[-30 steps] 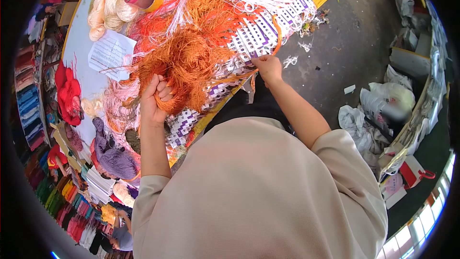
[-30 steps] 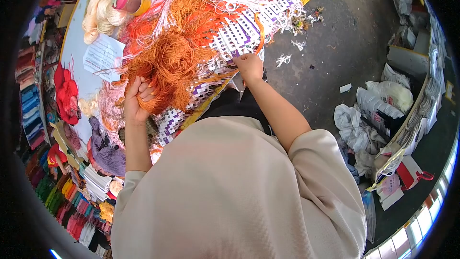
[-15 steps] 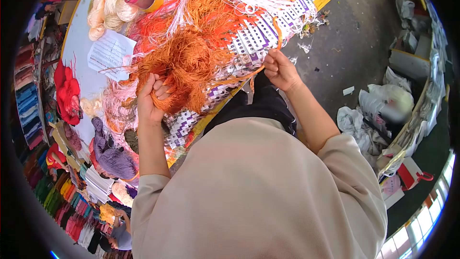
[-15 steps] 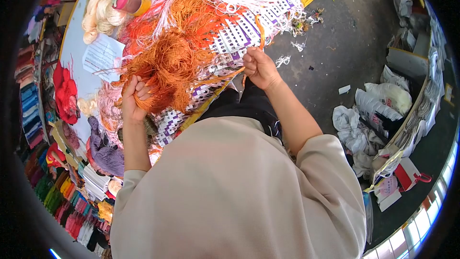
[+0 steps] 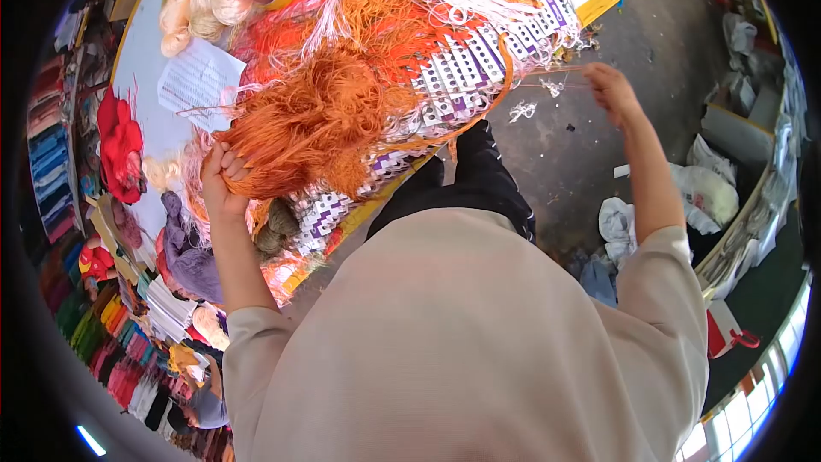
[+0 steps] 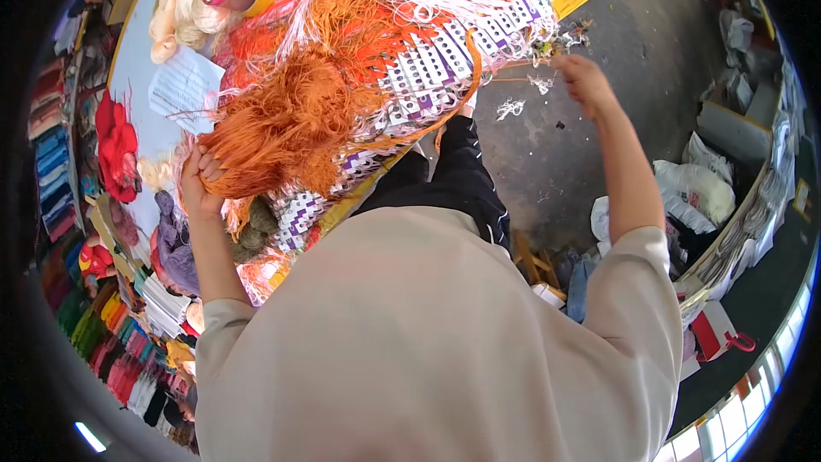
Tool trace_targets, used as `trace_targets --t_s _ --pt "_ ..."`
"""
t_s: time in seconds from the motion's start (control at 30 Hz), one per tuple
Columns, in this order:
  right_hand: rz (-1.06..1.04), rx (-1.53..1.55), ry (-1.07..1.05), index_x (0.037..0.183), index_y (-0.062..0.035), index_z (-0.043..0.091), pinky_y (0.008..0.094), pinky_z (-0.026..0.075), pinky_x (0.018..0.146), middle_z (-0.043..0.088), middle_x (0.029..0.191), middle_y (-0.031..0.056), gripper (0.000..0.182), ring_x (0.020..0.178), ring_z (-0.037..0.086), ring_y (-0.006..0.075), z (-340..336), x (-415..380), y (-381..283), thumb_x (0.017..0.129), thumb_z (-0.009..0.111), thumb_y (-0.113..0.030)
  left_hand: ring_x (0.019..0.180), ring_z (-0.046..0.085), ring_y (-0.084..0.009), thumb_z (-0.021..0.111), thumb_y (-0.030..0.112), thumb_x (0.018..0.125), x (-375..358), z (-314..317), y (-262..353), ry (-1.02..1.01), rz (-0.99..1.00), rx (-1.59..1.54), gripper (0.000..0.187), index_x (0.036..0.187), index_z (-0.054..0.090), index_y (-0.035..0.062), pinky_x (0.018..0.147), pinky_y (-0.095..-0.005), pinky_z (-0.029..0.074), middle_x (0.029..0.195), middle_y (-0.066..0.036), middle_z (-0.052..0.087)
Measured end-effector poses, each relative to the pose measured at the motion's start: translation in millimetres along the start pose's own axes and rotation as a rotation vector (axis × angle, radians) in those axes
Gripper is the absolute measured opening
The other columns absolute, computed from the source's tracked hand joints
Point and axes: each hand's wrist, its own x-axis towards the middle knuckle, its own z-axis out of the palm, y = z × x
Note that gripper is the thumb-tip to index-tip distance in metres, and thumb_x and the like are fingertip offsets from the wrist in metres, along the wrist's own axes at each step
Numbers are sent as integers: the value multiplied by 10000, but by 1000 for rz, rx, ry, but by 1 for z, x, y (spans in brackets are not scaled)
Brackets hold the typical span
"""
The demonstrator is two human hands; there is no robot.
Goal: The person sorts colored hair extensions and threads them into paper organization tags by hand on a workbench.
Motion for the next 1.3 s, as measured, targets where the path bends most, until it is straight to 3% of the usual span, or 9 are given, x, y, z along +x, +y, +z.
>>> trace_targets --t_s 0.23,0.4,0.43,0.6,0.67,0.83,0.97,1.1,1.3 --pt "-26 -239 317 1010 -99 703 271 285 438 461 653 -41 230 496 383 82 -164 40 -4 901 627 -287 545 372 -54 551 211 1014 0 -6 7 57 16 -19 158 956 576 66 455 -183 325 673 43 419" --pt "-240 -778 735 1045 -94 732 404 500 801 714 948 177 292 951 679 299 -382 95 12 907 587 -307 548 385 -53 543 194 1015 -7 -30 35 90 99 15 163 946 567 48 461 -193 342 679 40 427" --pt "-44 -1769 706 1099 -153 714 445 516 804 709 985 188 273 988 679 337 -394 71 -11 918 566 -294 547 389 -55 533 187 1019 -8 -42 42 103 109 1 160 952 559 44 466 -197 345 684 38 430" --pt "18 158 1316 999 27 683 367 542 657 708 951 108 325 823 680 226 -460 64 -42 814 695 -240 545 391 -65 513 164 1025 -32 -29 49 137 166 -31 137 971 542 42 475 -200 348 681 31 425" --pt "-44 283 1102 967 -13 680 343 514 591 682 872 76 245 736 649 201 -471 100 -41 823 698 -211 551 391 -68 507 158 1026 -44 -23 51 106 196 -19 135 971 538 39 483 -198 348 683 29 416" --pt "22 200 229 899 -71 655 198 358 451 528 663 -54 98 521 440 46 -286 102 -93 935 627 -158 565 390 -63 499 148 1031 -73 -43 77 25 286 -51 128 996 539 32 494 -201 346 711 26 424" --pt "-1031 -1023 365 977 -71 627 393 503 570 689 826 134 180 698 674 287 -101 85 -73 977 522 -217 573 436 -64 604 189 973 -80 42 28 360 361 203 136 957 579 56 533 -206 430 717 28 475" --pt "-739 -1067 203 996 -124 604 500 508 652 680 822 190 157 787 662 403 40 21 -80 969 540 -265 560 454 -63 690 187 901 -52 86 -48 493 205 338 166 981 631 55 539 -208 454 740 18 539" --pt "-234 -228 -144 960 -47 667 301 407 510 559 665 22 180 560 508 125 115 2 -42 946 605 -216 620 464 -69 651 166 932 -6 104 -143 89 -132 259 171 1036 657 30 551 -202 365 865 -31 670"
